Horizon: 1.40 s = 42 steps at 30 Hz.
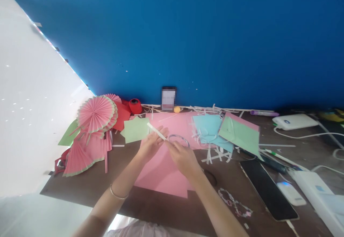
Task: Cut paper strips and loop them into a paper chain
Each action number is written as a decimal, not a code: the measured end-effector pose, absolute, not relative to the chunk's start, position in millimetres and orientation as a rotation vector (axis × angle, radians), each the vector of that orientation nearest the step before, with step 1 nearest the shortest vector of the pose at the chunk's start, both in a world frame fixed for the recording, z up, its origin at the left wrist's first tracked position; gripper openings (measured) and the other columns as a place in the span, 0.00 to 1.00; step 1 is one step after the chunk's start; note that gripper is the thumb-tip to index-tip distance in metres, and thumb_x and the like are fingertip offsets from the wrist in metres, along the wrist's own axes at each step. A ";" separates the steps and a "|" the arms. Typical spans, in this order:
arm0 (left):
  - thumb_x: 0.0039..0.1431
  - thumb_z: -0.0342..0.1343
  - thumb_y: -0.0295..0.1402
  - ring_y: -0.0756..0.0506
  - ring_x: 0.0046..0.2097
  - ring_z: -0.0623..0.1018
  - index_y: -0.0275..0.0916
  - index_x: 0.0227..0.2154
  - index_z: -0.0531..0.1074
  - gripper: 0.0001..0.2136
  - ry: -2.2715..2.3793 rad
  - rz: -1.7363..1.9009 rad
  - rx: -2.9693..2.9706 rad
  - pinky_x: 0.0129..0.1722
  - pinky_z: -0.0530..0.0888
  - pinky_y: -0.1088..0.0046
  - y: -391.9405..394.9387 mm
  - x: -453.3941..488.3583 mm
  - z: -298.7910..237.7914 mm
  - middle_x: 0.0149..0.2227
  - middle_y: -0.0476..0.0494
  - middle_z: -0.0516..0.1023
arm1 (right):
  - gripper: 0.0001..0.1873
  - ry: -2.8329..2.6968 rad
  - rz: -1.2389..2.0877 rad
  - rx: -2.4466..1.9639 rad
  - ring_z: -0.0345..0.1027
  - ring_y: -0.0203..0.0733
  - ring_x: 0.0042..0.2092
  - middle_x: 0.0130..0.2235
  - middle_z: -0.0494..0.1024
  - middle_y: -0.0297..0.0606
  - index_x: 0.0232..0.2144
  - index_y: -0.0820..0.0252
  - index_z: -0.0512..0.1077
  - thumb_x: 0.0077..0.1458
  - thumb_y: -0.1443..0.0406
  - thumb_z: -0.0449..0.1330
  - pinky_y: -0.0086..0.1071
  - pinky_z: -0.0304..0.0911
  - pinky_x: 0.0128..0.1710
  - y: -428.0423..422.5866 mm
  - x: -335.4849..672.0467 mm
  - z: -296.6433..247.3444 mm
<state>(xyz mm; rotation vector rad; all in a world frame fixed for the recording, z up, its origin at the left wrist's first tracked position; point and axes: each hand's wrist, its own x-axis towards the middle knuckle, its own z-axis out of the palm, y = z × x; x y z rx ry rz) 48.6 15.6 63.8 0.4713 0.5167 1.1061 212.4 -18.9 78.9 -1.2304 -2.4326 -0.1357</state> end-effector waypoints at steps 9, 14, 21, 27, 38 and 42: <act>0.57 0.54 0.38 0.37 0.53 0.72 0.32 0.42 0.71 0.15 0.643 1.181 0.410 0.55 0.63 0.58 23.7 50.2 59.4 0.47 0.32 0.75 | 0.22 -2.410 -0.087 -1.235 0.72 0.43 0.43 0.43 0.77 0.43 0.52 0.58 0.67 0.58 0.73 0.45 0.32 0.71 0.37 -22.7 213.3 73.4; 0.61 0.50 0.36 0.38 0.50 0.74 0.33 0.44 0.70 0.14 0.679 1.168 0.377 0.54 0.65 0.57 28.1 41.7 66.6 0.45 0.32 0.76 | 0.24 -2.410 -0.149 -1.236 0.72 0.44 0.43 0.43 0.77 0.44 0.52 0.59 0.67 0.56 0.75 0.46 0.30 0.70 0.31 -20.9 214.7 73.0; 0.62 0.47 0.36 0.38 0.51 0.73 0.34 0.50 0.65 0.16 0.677 1.153 0.347 0.54 0.66 0.56 27.1 40.2 70.7 0.47 0.31 0.75 | 0.28 -2.467 -0.189 -1.246 0.72 0.41 0.37 0.39 0.77 0.44 0.55 0.60 0.64 0.53 0.79 0.45 0.28 0.66 0.27 -20.3 214.5 68.7; 0.63 0.45 0.36 0.39 0.52 0.73 0.37 0.53 0.62 0.18 0.666 1.153 0.354 0.54 0.66 0.55 25.0 39.9 75.0 0.47 0.32 0.75 | 0.31 -2.475 -0.284 -1.238 0.68 0.34 0.25 0.34 0.76 0.41 0.55 0.59 0.63 0.51 0.80 0.44 0.28 0.60 0.20 -20.1 216.1 65.9; 0.60 0.50 0.37 0.37 0.52 0.73 0.34 0.43 0.70 0.13 0.582 1.162 0.411 0.56 0.64 0.54 23.4 43.7 65.4 0.50 0.32 0.72 | 0.19 -2.002 0.290 -1.449 0.67 0.46 0.47 0.46 0.72 0.43 0.51 0.55 0.65 0.57 0.60 0.52 0.38 0.67 0.43 -25.7 203.9 74.1; 0.60 0.50 0.36 0.39 0.52 0.73 0.34 0.42 0.70 0.13 0.561 1.195 0.391 0.56 0.64 0.57 22.7 44.3 66.2 0.48 0.34 0.75 | 0.14 -1.765 0.577 -1.500 0.69 0.44 0.44 0.44 0.71 0.42 0.39 0.56 0.72 0.56 0.56 0.53 0.37 0.69 0.41 -17.6 196.4 74.9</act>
